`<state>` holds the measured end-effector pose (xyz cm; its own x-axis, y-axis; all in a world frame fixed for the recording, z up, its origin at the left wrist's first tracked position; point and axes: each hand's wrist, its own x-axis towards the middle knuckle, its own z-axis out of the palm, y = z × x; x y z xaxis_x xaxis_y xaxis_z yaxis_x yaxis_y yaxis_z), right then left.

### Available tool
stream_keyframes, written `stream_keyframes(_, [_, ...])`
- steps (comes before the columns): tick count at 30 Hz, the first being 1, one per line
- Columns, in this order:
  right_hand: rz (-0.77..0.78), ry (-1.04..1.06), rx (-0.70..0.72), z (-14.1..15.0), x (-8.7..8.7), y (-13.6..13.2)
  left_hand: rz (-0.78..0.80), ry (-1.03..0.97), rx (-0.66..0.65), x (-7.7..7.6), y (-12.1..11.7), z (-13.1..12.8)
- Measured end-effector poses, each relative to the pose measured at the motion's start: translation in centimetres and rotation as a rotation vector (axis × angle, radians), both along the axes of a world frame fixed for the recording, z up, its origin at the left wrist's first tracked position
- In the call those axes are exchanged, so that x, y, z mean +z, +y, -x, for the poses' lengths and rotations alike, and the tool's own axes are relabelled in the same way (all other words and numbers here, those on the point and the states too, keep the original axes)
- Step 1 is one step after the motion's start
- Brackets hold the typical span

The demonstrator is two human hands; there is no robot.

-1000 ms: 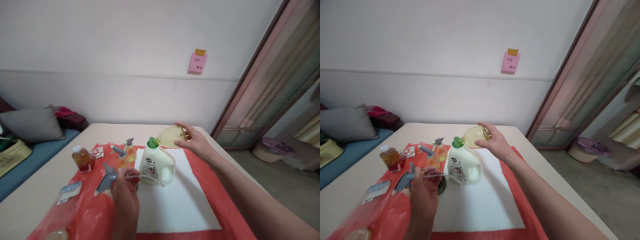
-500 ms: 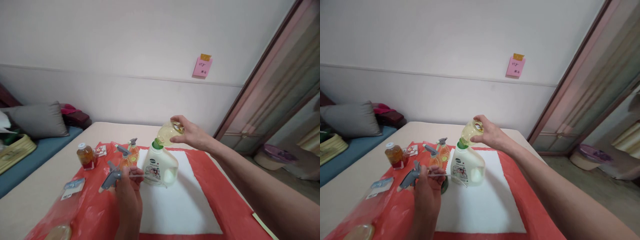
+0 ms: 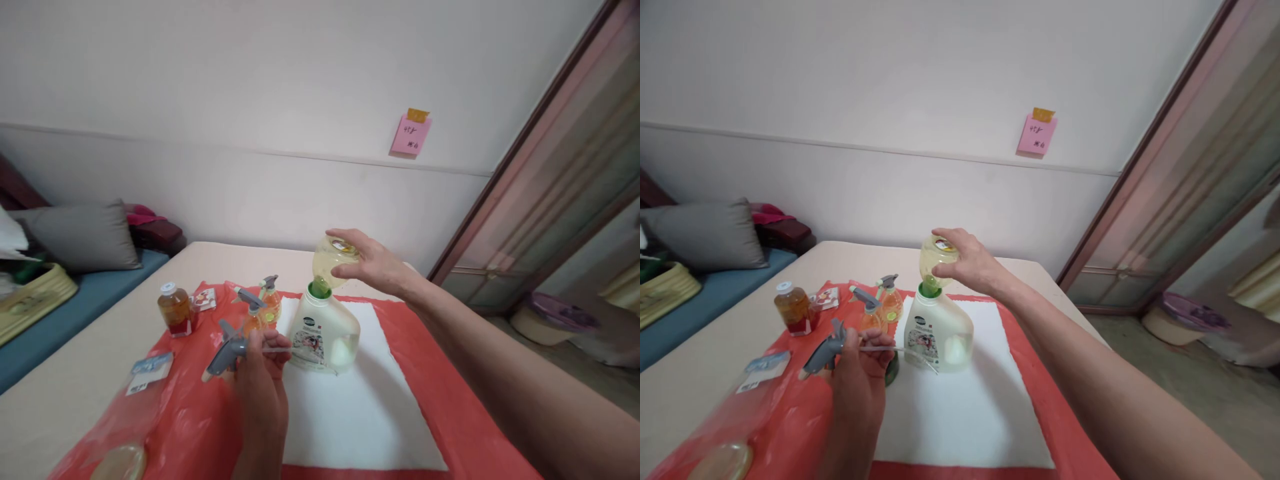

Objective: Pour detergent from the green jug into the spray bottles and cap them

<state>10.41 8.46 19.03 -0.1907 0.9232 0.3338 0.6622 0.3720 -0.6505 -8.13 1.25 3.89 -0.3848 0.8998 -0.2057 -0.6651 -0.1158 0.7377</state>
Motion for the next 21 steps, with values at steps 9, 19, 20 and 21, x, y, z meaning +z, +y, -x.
stream_keyframes(9, [0.098,1.105,-0.343,-3.4,-11.1,-6.2,-0.007,0.005,-0.014,-0.3,-0.1,-0.3])
stream_keyframes(19, [0.467,1.59,-0.219,-4.2,-19.8,-12.7,0.053,0.039,0.133,-0.5,0.4,-0.9])
stream_keyframes(20, [0.484,1.578,-0.207,-4.3,-20.1,-12.9,0.057,0.043,0.144,-0.4,0.4,-1.1])
stream_keyframes(21, [0.498,1.568,-0.198,-4.3,-20.3,-13.0,0.053,0.05,0.149,-0.4,0.4,-1.2])
